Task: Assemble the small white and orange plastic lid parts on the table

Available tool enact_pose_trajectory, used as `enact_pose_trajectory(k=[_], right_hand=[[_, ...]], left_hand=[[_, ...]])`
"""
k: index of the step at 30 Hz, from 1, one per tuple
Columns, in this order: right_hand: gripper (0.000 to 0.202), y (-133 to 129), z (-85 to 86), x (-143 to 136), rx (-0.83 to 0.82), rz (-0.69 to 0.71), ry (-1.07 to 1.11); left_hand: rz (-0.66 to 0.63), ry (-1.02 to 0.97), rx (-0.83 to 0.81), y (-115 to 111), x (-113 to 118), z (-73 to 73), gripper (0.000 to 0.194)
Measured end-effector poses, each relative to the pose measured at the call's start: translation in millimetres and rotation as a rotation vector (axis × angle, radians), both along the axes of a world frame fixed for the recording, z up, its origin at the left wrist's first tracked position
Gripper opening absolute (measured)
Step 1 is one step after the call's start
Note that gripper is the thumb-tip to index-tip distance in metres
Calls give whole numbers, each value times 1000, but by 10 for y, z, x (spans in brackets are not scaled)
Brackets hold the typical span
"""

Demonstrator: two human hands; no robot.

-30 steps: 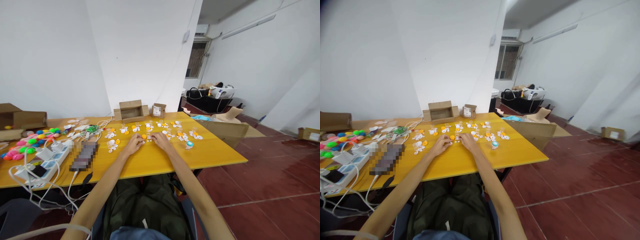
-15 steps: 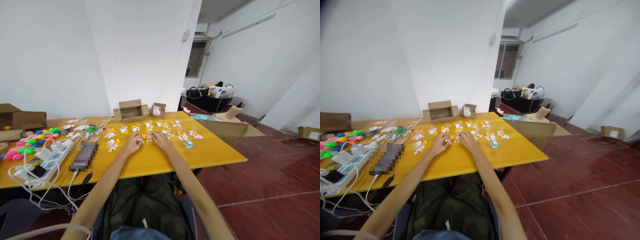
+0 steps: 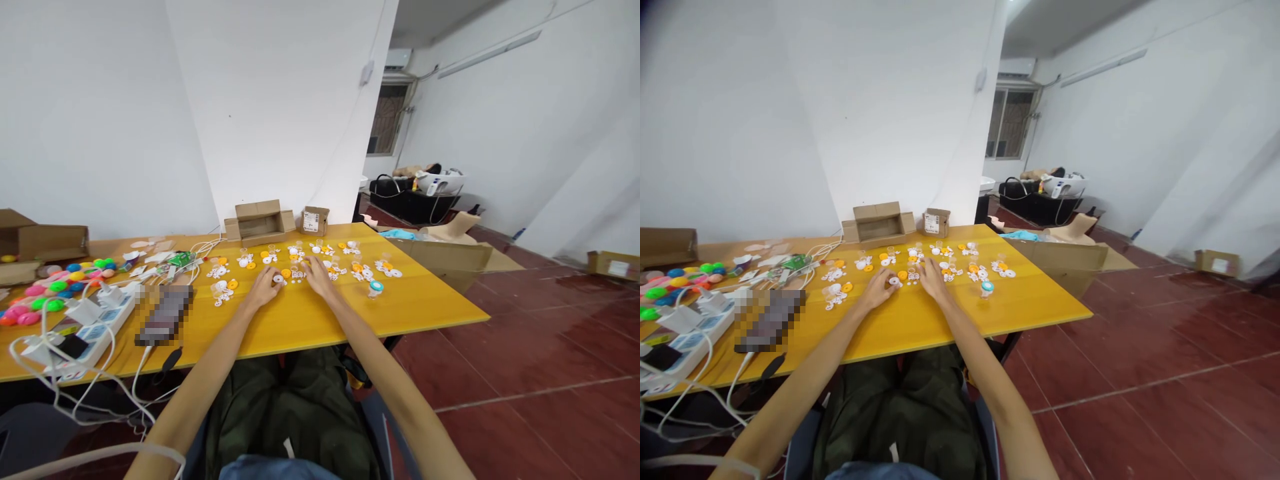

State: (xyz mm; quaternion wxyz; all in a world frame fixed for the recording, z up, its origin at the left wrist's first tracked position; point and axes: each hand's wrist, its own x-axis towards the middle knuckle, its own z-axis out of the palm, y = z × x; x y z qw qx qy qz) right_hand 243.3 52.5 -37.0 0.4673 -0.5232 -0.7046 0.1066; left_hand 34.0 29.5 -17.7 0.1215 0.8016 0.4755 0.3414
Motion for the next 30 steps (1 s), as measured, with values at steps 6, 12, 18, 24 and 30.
enact_pose_trajectory(k=[6,12,18,24,30], right_hand=[[33,119,-130,-112,-99,51,102],[38,148,-133,-162,-183,98,179],[35,158,-105,-207,-204,153,256],[33,201,-77,-251,-186,154,343],[35,224,-67,-238,-208,184,339]], left_hand=[[-22,-24,5,93,24,-57,15],[-29,-34,31,157,46,-132,29],[-74,-23,34,216,61,-184,38],[-76,-7,25,236,77,-206,45],[-89,-12,1,290,111,-215,43]])
